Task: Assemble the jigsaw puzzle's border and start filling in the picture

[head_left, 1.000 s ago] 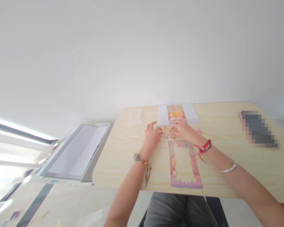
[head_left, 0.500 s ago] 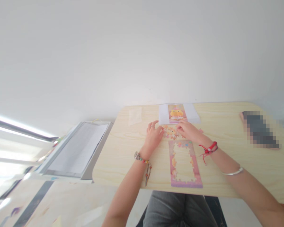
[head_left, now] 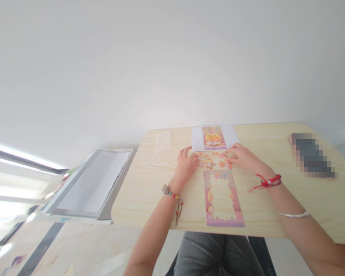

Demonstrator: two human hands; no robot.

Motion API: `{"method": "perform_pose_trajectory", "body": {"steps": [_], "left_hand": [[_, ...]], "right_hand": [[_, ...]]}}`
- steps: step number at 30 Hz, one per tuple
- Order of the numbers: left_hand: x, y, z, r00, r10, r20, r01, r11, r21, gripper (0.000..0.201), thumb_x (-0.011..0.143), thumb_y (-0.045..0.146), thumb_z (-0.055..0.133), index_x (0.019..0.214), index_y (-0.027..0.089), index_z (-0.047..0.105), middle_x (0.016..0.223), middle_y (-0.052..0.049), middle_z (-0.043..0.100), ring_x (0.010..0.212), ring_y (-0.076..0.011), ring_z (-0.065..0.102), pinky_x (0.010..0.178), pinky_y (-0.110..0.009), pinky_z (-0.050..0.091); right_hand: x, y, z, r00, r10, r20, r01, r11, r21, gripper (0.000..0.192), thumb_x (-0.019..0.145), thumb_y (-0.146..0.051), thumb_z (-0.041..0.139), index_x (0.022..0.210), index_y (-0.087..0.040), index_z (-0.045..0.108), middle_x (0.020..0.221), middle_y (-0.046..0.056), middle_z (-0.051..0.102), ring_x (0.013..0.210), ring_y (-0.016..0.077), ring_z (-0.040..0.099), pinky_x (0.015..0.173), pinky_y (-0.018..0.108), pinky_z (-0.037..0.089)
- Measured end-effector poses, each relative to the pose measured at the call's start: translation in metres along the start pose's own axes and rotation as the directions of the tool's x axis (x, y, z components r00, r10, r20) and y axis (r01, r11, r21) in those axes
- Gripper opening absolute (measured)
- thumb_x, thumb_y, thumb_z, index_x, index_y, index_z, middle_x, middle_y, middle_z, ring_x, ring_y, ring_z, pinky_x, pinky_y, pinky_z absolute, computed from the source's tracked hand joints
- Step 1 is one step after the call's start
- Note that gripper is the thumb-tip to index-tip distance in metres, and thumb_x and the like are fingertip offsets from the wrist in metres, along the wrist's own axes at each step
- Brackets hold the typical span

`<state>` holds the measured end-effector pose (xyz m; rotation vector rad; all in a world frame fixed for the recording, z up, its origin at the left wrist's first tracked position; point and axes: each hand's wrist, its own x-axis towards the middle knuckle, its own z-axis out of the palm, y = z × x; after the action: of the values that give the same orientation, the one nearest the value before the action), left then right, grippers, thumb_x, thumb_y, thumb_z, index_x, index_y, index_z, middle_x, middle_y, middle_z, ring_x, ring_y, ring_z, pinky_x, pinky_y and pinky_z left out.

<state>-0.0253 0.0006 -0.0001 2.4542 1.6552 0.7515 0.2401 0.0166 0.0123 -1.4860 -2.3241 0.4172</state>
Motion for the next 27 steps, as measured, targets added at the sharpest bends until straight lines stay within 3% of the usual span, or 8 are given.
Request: {"method": "perform_pose_trajectory", "body": {"steps": [11, 18, 22, 27], "left_hand": [[0.0, 0.001, 0.0, 1.0, 0.014, -0.02, -0.014, 1.0, 0.004, 0.012, 0.084, 0.022, 0.054, 0.089, 0.021, 0.065, 0.123, -0.01, 0.043, 0.113, -0.0275, 0.04, 0.095, -0.046, 0.041], [0.0, 0.0, 0.0, 0.999, 0.028, -0.027, -0.028, 1.0, 0.005, 0.012, 0.083, 0.021, 0.054, 0.089, 0.021, 0.064, 0.123, -0.01, 0.043, 0.115, -0.0267, 0.039, 0.098, -0.044, 0.039], [-0.001, 0.002, 0.0, 0.999, 0.036, -0.021, -0.036, 0.999, 0.005, 0.012, 0.084, 0.021, 0.053, 0.089, 0.021, 0.064, 0.124, -0.01, 0.043, 0.114, -0.0265, 0.039, 0.096, -0.045, 0.04], [-0.003, 0.009, -0.001, 0.996, 0.084, 0.004, -0.084, 0.996, 0.003, 0.013, 0.083, 0.019, 0.053, 0.091, 0.021, 0.064, 0.126, -0.01, 0.042, 0.116, -0.0276, 0.038, 0.092, -0.046, 0.042]], "right_hand": [[-0.004, 0.006, -0.007, 1.0, 0.013, -0.028, -0.013, 1.0, 0.026, 0.026, 0.08, -0.031, 0.054, 0.099, -0.02, 0.068, 0.089, 0.008, 0.057, 0.074, 0.0197, 0.057, 0.069, 0.032, 0.046], [-0.018, -0.011, -0.009, 0.993, -0.056, 0.104, 0.047, 0.995, 0.092, 0.018, 0.079, -0.032, 0.055, 0.087, -0.022, 0.069, 0.09, 0.006, 0.055, 0.073, 0.0174, 0.057, 0.07, 0.031, 0.046], [-0.018, -0.016, -0.01, 0.984, -0.115, 0.134, 0.105, 0.991, 0.083, 0.017, 0.079, -0.027, 0.054, 0.09, -0.023, 0.068, 0.091, 0.006, 0.055, 0.077, 0.0182, 0.057, 0.072, 0.032, 0.045], [-0.017, -0.014, -0.008, 0.981, -0.102, 0.165, 0.091, 0.993, 0.074, 0.012, 0.079, -0.022, 0.053, 0.079, -0.022, 0.065, 0.087, 0.005, 0.056, 0.077, 0.0179, 0.056, 0.073, 0.032, 0.045]]}}
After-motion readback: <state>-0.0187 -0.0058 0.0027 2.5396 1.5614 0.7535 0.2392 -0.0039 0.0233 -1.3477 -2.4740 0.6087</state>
